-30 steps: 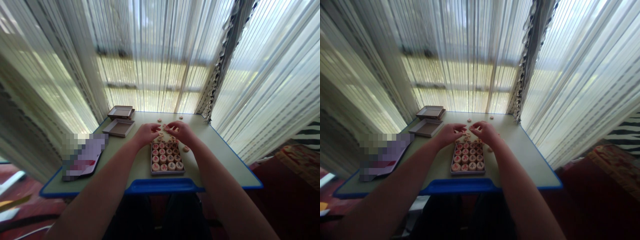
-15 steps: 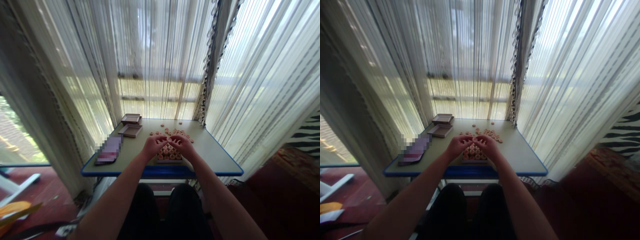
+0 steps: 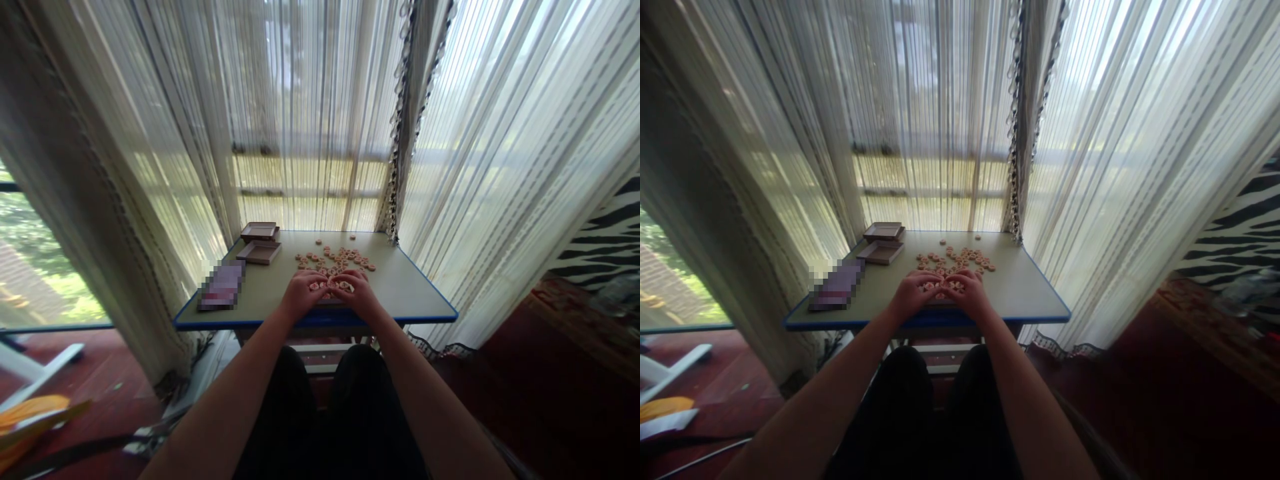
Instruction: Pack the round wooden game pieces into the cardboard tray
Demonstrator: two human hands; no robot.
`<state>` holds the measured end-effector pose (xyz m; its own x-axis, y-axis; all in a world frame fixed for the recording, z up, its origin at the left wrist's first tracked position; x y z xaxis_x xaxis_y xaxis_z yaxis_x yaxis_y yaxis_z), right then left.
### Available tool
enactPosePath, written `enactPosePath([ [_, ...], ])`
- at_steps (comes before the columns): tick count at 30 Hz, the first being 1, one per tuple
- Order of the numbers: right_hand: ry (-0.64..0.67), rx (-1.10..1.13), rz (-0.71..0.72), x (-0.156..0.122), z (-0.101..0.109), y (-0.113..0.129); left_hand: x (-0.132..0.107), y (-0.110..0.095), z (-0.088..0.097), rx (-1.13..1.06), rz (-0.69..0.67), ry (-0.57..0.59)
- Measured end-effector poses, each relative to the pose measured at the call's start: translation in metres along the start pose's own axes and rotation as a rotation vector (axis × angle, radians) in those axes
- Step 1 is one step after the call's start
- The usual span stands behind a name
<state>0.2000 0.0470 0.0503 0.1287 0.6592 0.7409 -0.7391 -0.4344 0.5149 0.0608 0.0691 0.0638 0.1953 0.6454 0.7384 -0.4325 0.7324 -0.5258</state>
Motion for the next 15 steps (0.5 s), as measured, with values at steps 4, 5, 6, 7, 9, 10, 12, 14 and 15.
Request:
enactPosePath([
  [4, 0.021, -0.043, 0.073, -0.0029, -0.0039, 0.0045, -0.0051, 0.0008, 0.0037, 0.027, -0.047, -0.035],
  [5, 0.024, -0.056, 0.090, -0.0038, -0.0050, 0.0054, -0.0060, 0.0018, 0.0041, 0.036, -0.054, -0.042],
  [6, 0.027, -0.070, 0.101, -0.0047, -0.0062, 0.0058, -0.0066, 0.0028, 0.0042, 0.045, -0.060, -0.049],
  [7, 0.031, -0.081, 0.110, -0.0054, -0.0073, 0.0060, -0.0069, 0.0037, 0.0042, 0.052, -0.064, -0.056],
  [9, 0.037, -0.095, 0.123, -0.0065, -0.0088, 0.0063, -0.0072, 0.0051, 0.0039, 0.062, -0.073, -0.067],
  [10, 0.038, -0.098, 0.129, -0.0069, -0.0090, 0.0065, -0.0074, 0.0054, 0.0036, 0.069, -0.079, -0.068],
  [12, 0.041, -0.103, 0.142, -0.0073, -0.0089, 0.0073, -0.0081, 0.0048, 0.0023, 0.089, -0.092, -0.055],
  [14, 0.043, -0.109, 0.155, -0.0077, -0.0082, 0.0082, -0.0098, 0.0036, 0.0009, 0.119, -0.105, -0.030],
  [15, 0.043, -0.113, 0.158, -0.0078, -0.0078, 0.0086, -0.0109, 0.0030, 0.0004, 0.135, -0.110, -0.019],
])
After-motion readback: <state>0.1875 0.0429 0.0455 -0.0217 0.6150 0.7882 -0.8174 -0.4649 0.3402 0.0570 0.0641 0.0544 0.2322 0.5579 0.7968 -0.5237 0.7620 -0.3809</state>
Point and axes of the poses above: each hand's wrist, its own x-axis towards the middle knuckle, its own z-axis out of the back of the hand, y = z × x, the point moved 8 cm from there along x, towards the middle knuckle, and after that the axes turned 14 degrees about -y, right-handed, at the moved point
